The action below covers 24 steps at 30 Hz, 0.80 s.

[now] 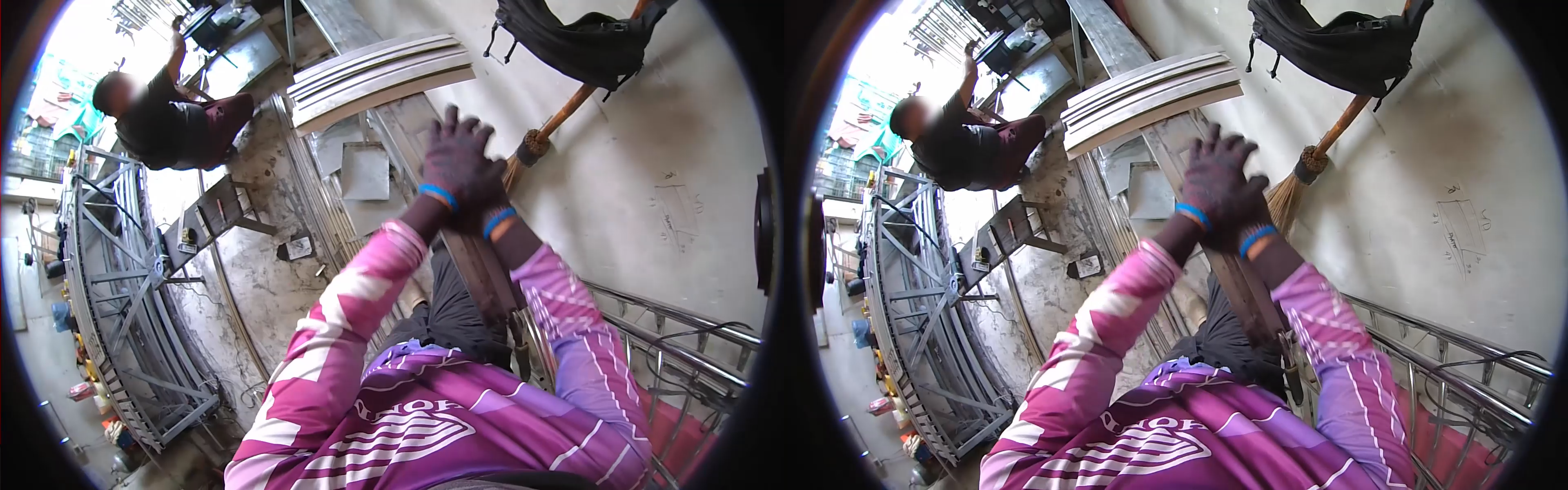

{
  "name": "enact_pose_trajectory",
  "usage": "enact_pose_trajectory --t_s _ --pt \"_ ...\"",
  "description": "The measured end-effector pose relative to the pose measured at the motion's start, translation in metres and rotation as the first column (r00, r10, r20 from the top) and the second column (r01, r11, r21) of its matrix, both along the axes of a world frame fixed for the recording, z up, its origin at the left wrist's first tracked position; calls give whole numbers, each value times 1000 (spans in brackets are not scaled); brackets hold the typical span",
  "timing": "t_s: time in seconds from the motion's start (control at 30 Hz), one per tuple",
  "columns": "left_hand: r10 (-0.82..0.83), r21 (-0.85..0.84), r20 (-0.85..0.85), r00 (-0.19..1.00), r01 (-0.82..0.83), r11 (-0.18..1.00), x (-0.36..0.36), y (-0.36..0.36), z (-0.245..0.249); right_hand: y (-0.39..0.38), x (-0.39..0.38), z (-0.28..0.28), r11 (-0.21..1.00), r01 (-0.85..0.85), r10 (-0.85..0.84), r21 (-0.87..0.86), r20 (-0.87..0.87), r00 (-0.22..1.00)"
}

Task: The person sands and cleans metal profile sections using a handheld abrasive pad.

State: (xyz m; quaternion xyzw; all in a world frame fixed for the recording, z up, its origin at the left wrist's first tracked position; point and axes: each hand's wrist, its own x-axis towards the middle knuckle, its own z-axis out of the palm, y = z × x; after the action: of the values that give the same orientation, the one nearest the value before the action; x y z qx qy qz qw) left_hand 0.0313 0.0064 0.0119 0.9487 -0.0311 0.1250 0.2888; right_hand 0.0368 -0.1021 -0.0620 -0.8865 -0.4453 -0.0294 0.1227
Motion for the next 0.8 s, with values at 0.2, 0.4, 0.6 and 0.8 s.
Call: enact_pose_trajectory --t_s 0.2,0.4,0.6,0.8 --pt "44 93 -25 999 -42 995 29 23 3 39 28 32 992 76 -60 -98 151 987" --pt "-122 48 -14 992 122 991 -69 -51 11 -51 -74 26 964 241 -155 116 -493 856" --pt "-175 -69 -88 981 170 983 -104 -80 18 -57 -78 25 991 125 -133 -49 -254 958" --pt "-7 28 -21 1000 8 1000 -6 -7 -2 -13 -1 -16 998 44 -48 -39 -87 995"
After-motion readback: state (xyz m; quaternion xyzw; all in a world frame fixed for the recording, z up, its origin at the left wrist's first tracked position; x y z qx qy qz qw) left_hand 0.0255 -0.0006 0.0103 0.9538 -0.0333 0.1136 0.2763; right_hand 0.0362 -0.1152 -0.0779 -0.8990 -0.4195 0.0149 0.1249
